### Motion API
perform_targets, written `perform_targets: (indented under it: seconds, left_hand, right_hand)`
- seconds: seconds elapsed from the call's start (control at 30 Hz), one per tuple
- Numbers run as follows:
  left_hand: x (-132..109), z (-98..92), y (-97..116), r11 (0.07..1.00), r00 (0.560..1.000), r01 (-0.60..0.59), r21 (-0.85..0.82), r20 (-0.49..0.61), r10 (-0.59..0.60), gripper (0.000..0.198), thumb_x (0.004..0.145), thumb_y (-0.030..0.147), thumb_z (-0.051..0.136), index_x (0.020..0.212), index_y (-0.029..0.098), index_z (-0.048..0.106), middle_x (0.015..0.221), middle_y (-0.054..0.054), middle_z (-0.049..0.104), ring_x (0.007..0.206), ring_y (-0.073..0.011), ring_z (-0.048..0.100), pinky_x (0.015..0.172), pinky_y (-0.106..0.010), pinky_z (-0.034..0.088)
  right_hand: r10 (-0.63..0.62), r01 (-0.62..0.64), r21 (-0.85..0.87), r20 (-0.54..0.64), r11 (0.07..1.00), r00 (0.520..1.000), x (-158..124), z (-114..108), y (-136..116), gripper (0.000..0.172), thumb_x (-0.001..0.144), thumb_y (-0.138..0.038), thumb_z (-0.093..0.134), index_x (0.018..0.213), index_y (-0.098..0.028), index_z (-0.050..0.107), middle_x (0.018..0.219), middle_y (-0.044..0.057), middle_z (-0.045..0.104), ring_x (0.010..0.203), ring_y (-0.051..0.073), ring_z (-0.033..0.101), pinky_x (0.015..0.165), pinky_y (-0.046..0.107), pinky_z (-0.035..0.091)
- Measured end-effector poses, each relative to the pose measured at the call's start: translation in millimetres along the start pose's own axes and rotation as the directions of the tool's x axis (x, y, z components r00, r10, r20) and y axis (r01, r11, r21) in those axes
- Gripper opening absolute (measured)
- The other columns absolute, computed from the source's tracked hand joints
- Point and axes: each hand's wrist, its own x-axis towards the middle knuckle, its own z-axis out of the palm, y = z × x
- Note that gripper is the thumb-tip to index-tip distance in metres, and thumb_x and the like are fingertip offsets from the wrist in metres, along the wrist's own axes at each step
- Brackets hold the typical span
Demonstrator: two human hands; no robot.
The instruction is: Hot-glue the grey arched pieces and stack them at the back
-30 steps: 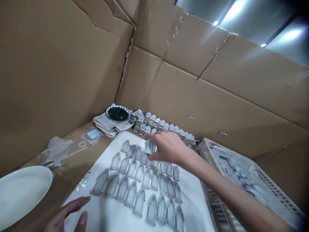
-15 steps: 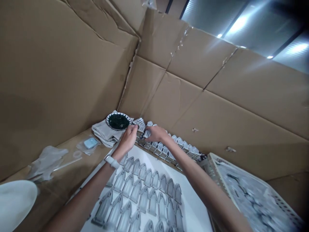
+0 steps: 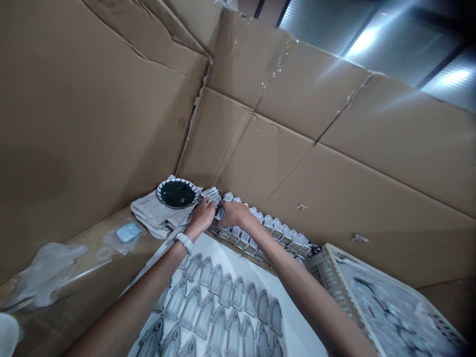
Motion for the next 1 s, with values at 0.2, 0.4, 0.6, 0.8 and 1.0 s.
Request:
perform_targets:
  seconds: [0.2, 0.4, 0.6, 0.8, 1.0]
  left_hand:
    - [-8.2, 2.6, -1.9, 0.999, 0.999, -0.042, 0.027, 0.008, 0.042, 0.042, 0.111, 0.044, 0.067, 0.144, 0.019, 0.067, 0.149, -0.014, 0.067, 0.139, -0.0307, 0.065, 0.123, -0.059, 0.052]
    - [-14.8, 8.0, -0.3, 0.995, 0.997, -0.073, 0.061, 0.026, 0.072, 0.042, 0.11, 0.042, 0.069, 0.145, 0.018, 0.067, 0.149, -0.014, 0.067, 0.14, -0.031, 0.065, 0.123, -0.059, 0.052]
    - [-16.1, 9.9, -1.3, 0.996, 0.999, -0.047, 0.075, 0.02, 0.046, 0.045, 0.111, 0.045, 0.068, 0.147, 0.019, 0.066, 0.15, -0.014, 0.067, 0.14, -0.0315, 0.065, 0.124, -0.06, 0.051]
    - [-18.1, 8.9, -1.4, 0.996, 0.998, -0.057, 0.073, 0.022, 0.055, 0.045, 0.11, 0.045, 0.068, 0.147, 0.018, 0.066, 0.15, -0.014, 0.067, 0.139, -0.0313, 0.065, 0.122, -0.06, 0.053]
    - [-18.1, 8.2, -3.2, 0.993, 0.997, -0.075, 0.087, 0.026, 0.073, 0.045, 0.111, 0.045, 0.068, 0.147, 0.018, 0.066, 0.149, -0.014, 0.067, 0.139, -0.0313, 0.065, 0.122, -0.059, 0.053]
  right_hand:
    - [0.015, -0.015, 0.021, -0.012, 1.0, 1.0, -4.5, -2.6, -3.2, 0.042, 0.107, -0.045, 0.077, 0.141, -0.021, 0.071, 0.141, 0.012, 0.073, 0.121, 0.03, 0.074, 0.103, 0.053, 0.063]
    - [0.052, -0.048, 0.062, -0.054, 0.997, 0.997, -34.6, -10.4, 13.2, 0.048, 0.106, -0.044, 0.077, 0.147, -0.021, 0.067, 0.144, 0.012, 0.071, 0.123, 0.031, 0.073, 0.105, 0.055, 0.062]
    - [0.085, -0.064, 0.17, -0.121, 0.983, 0.989, -58.0, 8.6, 28.4, 0.05, 0.107, -0.047, 0.076, 0.149, -0.021, 0.066, 0.139, 0.012, 0.073, 0.12, 0.031, 0.074, 0.105, 0.055, 0.063]
    - [0.126, -0.048, 0.314, -0.233, 0.948, 0.964, -55.3, 38.4, 16.8, 0.056, 0.107, -0.047, 0.076, 0.154, -0.021, 0.062, 0.136, 0.012, 0.074, 0.119, 0.031, 0.075, 0.105, 0.056, 0.062]
    - [0.141, -0.005, 0.431, -0.285, 0.902, 0.948, -52.0, 57.1, 14.0, 0.05, 0.107, -0.043, 0.076, 0.151, -0.021, 0.065, 0.139, 0.012, 0.074, 0.121, 0.031, 0.075, 0.106, 0.057, 0.062]
